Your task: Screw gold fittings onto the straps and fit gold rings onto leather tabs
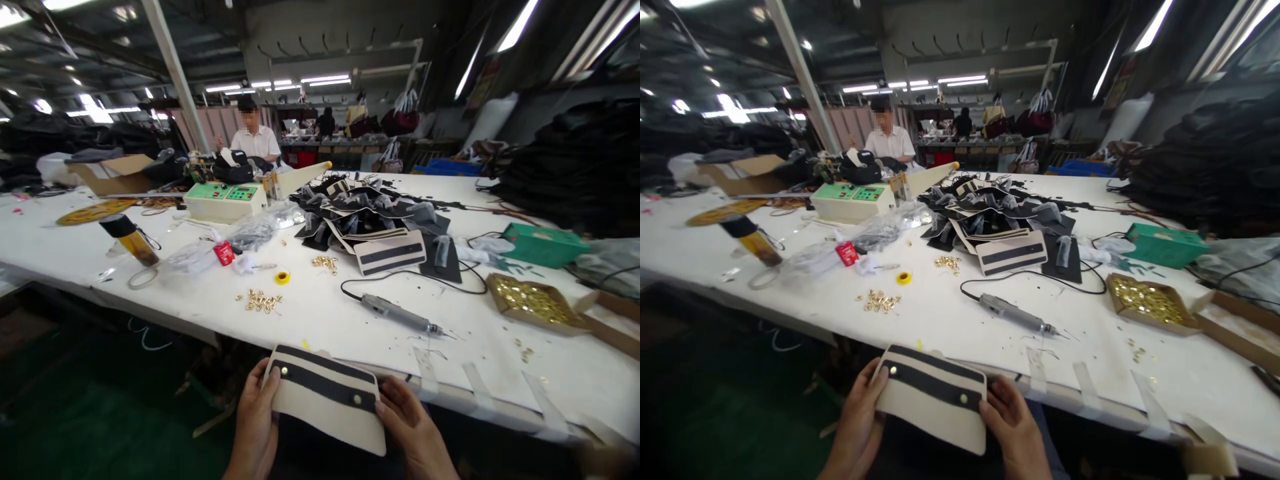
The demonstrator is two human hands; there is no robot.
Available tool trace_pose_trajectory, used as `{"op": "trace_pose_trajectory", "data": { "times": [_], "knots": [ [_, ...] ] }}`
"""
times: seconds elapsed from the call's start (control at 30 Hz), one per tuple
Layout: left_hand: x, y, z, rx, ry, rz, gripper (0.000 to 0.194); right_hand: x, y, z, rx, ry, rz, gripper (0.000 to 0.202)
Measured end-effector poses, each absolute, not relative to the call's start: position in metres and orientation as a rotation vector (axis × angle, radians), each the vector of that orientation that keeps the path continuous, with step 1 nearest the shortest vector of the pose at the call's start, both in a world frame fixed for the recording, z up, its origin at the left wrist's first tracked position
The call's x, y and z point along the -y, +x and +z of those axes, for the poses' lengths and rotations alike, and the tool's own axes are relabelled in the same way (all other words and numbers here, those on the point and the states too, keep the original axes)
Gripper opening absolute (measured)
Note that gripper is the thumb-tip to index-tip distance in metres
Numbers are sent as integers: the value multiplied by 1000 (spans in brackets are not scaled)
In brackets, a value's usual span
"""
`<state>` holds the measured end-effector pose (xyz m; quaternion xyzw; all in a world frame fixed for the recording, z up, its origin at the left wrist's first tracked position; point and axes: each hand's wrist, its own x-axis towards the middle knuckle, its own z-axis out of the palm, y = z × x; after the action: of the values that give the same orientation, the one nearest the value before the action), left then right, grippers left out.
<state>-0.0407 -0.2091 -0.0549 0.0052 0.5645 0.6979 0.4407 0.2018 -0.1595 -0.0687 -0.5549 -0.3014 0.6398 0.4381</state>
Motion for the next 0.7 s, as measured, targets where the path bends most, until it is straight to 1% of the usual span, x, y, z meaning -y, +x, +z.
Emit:
{"op": "trace_pose_trajectory", "data": {
  "times": [0.1,0.2,0.27,0.33,0.4,0.43,0.47,0.5,0.57,0.63,0.7],
  "knots": [
    [223,-48,-58,-1454,-15,1739,59,163,190,-59,701,-1222,1809,76],
    [236,-53,-64,-1504,28,1699,61,161,183,-48,735,-1191,1799,65],
    [243,-56,-70,-1563,121,1639,65,157,183,-37,844,-1208,1721,55],
    [250,-60,-74,-1733,252,1579,70,153,183,-21,1056,-1204,1578,40],
    [253,-61,-72,-1894,361,1538,73,151,183,0,1339,-1135,1291,19],
    [254,-60,-69,-1891,387,1519,73,152,182,10,1486,-1056,1127,10],
    [253,-58,-62,-1811,381,1501,75,153,181,19,1625,-945,979,10],
    [252,-54,-54,-1669,348,1476,77,156,179,27,1754,-804,867,17],
    [247,-44,-35,-1349,228,1415,82,162,173,37,1961,-483,732,21],
    [241,-33,-17,-1150,121,1386,81,169,167,39,2074,-248,685,18],
    [237,-24,-3,-1062,60,1381,73,174,165,38,2113,-200,726,30]
  ]
}}
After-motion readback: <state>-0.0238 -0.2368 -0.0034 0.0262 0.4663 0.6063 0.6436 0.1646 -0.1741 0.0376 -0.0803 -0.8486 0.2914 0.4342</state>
